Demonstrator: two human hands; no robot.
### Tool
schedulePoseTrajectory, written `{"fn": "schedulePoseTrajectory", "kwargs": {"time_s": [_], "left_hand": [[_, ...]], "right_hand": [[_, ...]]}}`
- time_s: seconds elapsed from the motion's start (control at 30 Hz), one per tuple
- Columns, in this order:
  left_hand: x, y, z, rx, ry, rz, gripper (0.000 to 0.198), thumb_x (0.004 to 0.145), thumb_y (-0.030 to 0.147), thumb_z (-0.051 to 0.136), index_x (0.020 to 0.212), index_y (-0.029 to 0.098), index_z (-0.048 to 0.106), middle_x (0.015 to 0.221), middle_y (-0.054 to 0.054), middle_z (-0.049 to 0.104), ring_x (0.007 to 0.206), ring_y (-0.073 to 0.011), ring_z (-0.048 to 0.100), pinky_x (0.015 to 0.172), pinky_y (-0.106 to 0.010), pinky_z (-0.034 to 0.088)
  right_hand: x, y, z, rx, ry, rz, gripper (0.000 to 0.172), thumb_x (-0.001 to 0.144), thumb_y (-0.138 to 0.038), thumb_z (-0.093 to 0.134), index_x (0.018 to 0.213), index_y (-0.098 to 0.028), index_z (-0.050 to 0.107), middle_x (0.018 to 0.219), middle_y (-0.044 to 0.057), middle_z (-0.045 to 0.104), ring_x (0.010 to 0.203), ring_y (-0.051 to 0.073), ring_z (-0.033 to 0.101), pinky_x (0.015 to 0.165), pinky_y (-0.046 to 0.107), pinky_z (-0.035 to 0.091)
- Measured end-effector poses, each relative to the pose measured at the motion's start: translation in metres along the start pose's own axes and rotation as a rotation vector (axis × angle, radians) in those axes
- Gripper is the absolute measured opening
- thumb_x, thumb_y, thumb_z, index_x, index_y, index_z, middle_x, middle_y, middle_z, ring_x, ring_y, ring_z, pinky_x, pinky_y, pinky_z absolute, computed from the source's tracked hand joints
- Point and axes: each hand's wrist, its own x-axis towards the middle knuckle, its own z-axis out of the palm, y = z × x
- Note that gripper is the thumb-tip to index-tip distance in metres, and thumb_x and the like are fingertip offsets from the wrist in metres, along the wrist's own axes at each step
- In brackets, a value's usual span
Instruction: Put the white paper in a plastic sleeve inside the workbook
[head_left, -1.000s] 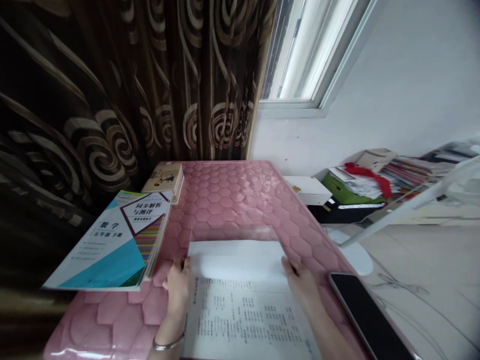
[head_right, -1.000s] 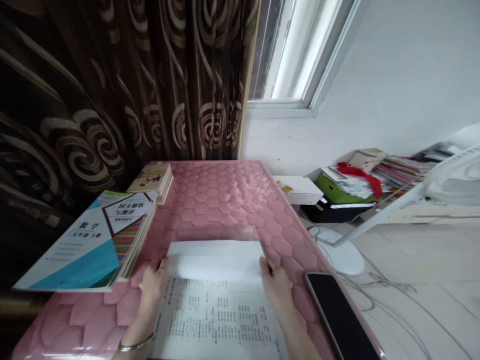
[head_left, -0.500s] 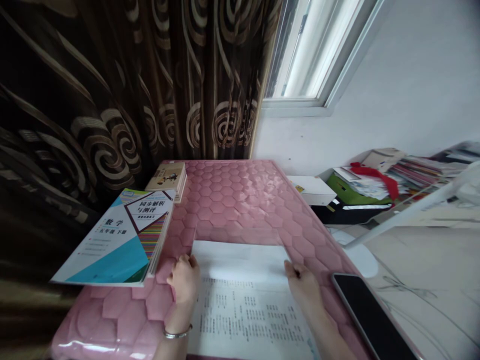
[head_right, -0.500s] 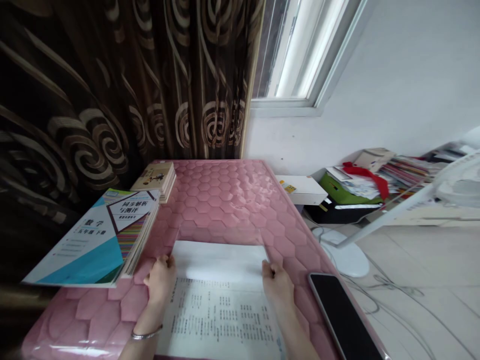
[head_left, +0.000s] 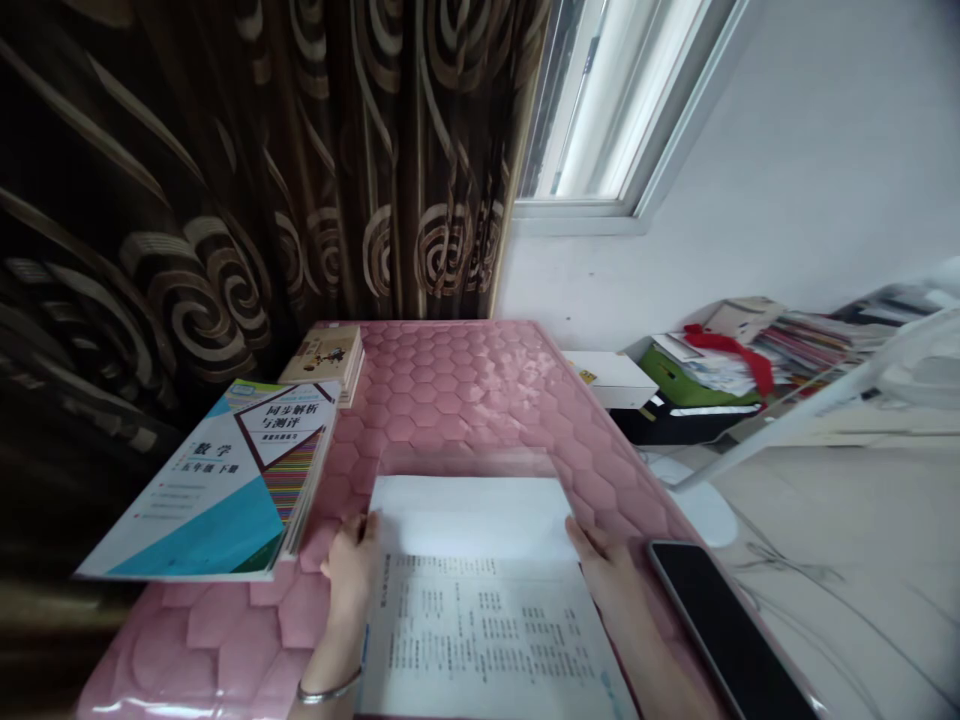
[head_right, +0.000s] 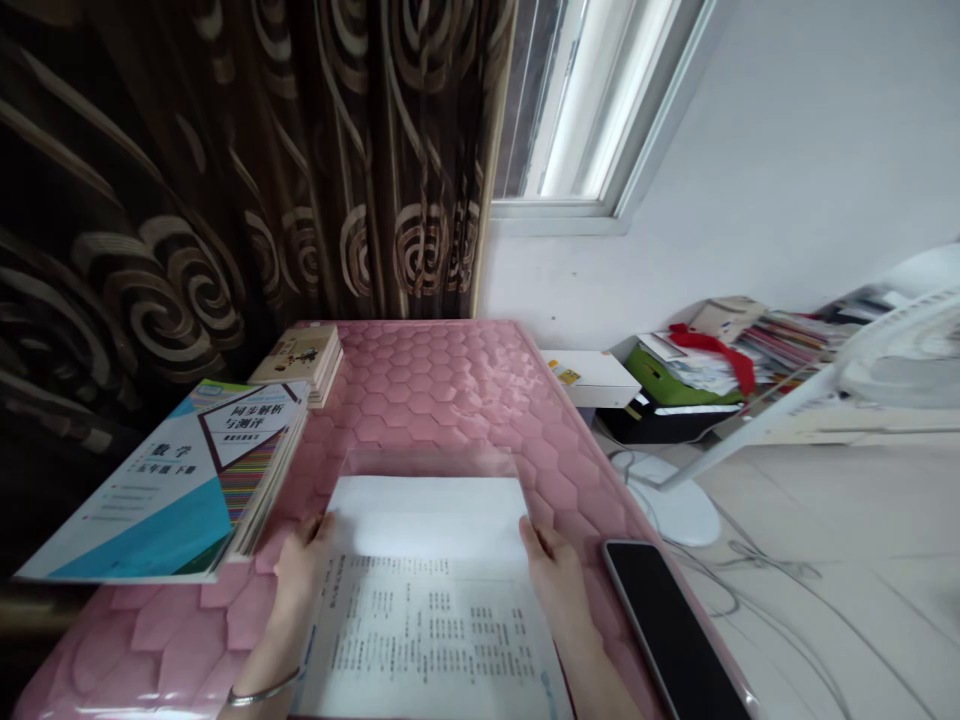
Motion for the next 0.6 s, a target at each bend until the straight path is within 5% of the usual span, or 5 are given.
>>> {"fn": "schedulePoseTrajectory", "kwargs": {"time_s": [0.4,0.6], "left_hand": [[0.001,0.0,0.015,0.197,0.084,0.024,0.028,0.092,0.031,0.043,0.085,0.016,0.066,0.098,-0.016,0.071,0.101,-0.0315,0.063,0.086,-0.044,0.039],[0.006,-0.007,0.012,0.089,0.038,0.039,0.026,0.09,0.029,0.045,0.075,0.018,0.062,0.083,-0.01,0.072,0.088,-0.0285,0.065,0.08,-0.04,0.038]], "right_hand": [[0.014,0.008,0.019,-0.51,0.069,-0.032,0.049,0.086,-0.05,0.032,0.081,-0.017,0.068,0.077,0.015,0.072,0.081,0.031,0.068,0.072,0.038,0.048],[0.016,0.015,0.012,-0.231,0.031,-0.095,0.046,0.081,-0.056,0.039,0.073,-0.02,0.066,0.069,0.01,0.07,0.075,0.026,0.067,0.064,0.031,0.048]]}}
